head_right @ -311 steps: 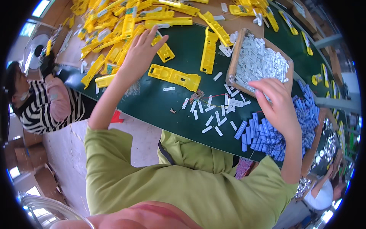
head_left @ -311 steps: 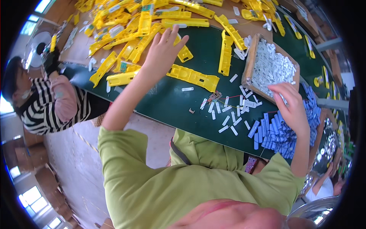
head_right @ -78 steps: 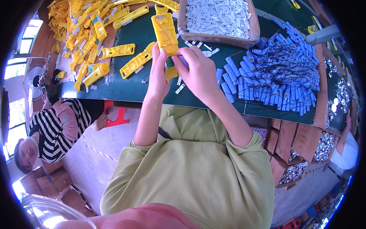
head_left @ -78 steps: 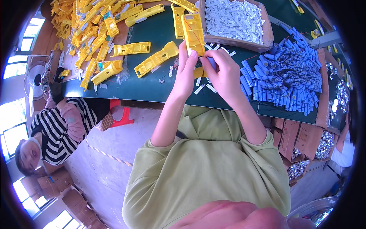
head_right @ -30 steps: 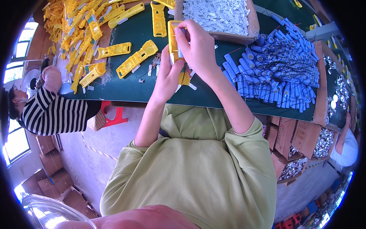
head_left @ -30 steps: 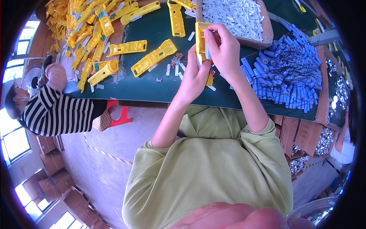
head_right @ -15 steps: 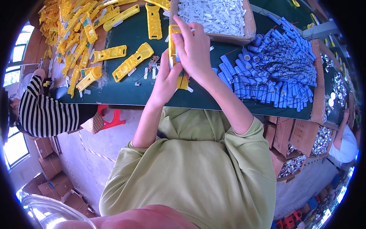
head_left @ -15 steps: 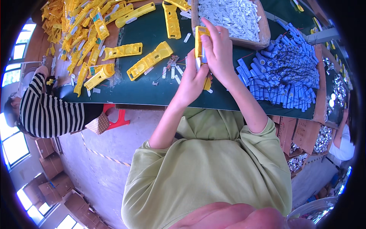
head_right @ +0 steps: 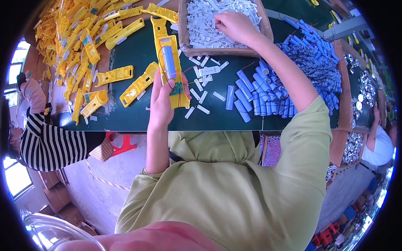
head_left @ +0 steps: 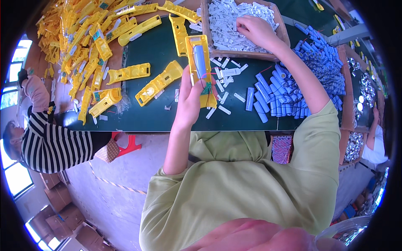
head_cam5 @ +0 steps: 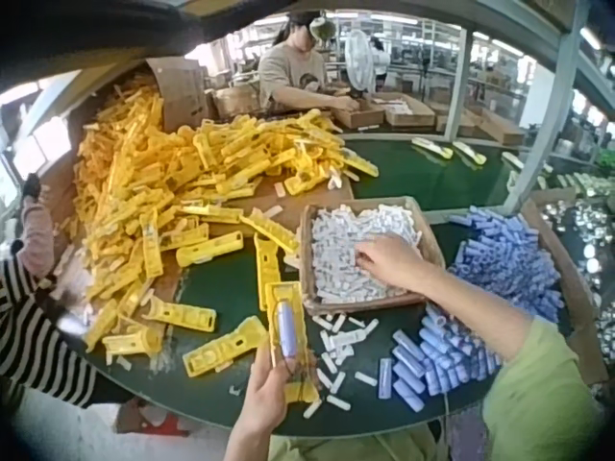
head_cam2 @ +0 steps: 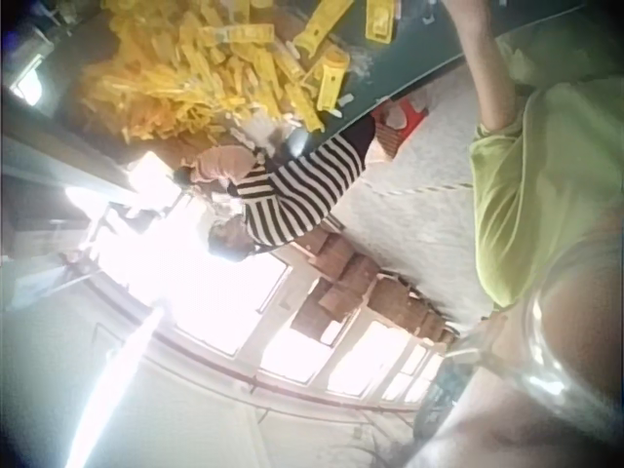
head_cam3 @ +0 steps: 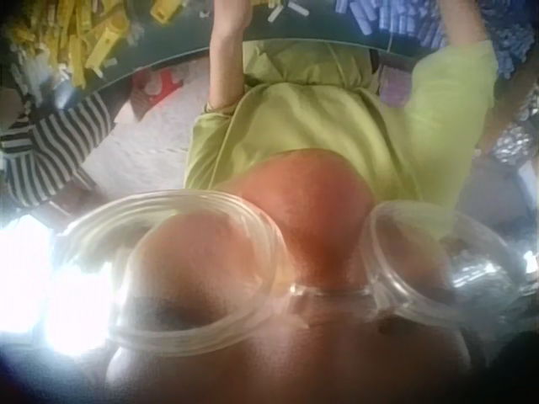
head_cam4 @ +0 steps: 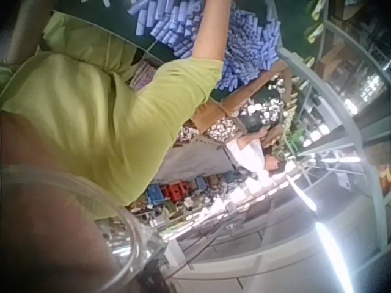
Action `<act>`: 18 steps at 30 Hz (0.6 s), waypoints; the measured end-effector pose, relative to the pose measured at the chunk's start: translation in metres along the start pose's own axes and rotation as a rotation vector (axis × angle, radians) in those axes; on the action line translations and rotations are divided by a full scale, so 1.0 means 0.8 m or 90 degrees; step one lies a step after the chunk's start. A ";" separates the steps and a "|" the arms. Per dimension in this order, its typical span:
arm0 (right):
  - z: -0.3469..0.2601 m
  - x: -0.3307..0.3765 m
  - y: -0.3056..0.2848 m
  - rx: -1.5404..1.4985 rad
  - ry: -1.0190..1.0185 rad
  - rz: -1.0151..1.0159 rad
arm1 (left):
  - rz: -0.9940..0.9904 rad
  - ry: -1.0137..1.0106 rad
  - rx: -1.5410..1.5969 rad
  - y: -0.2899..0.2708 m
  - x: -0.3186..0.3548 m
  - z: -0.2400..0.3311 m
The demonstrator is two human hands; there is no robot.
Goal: The person assembles electronic components by hand, inserting circuit boards, batteries, white plastic inserts, and springs into yellow plastic housings at a factory workbench.
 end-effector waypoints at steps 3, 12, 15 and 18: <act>-0.009 -0.002 -0.025 0.006 -0.060 0.079 | 0.003 -0.014 -0.001 -0.004 0.002 -0.006; -0.092 0.030 -0.140 -0.134 -0.044 0.204 | -0.074 0.032 -0.029 0.014 0.019 0.007; -0.132 0.041 -0.179 -0.276 -0.010 0.247 | -0.140 0.057 -0.009 0.030 0.036 0.017; -0.135 0.056 -0.185 -0.466 0.139 0.265 | -0.174 0.061 0.004 0.042 0.048 0.022</act>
Point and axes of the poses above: each hand's wrist, its own x-axis away from the middle knuckle, its own y-axis out of the palm, z = x × y, the point moved 9 cm from there along -x, towards the middle knuckle, and after that the axes turned 12 degrees about z, right-handed, at the moved point
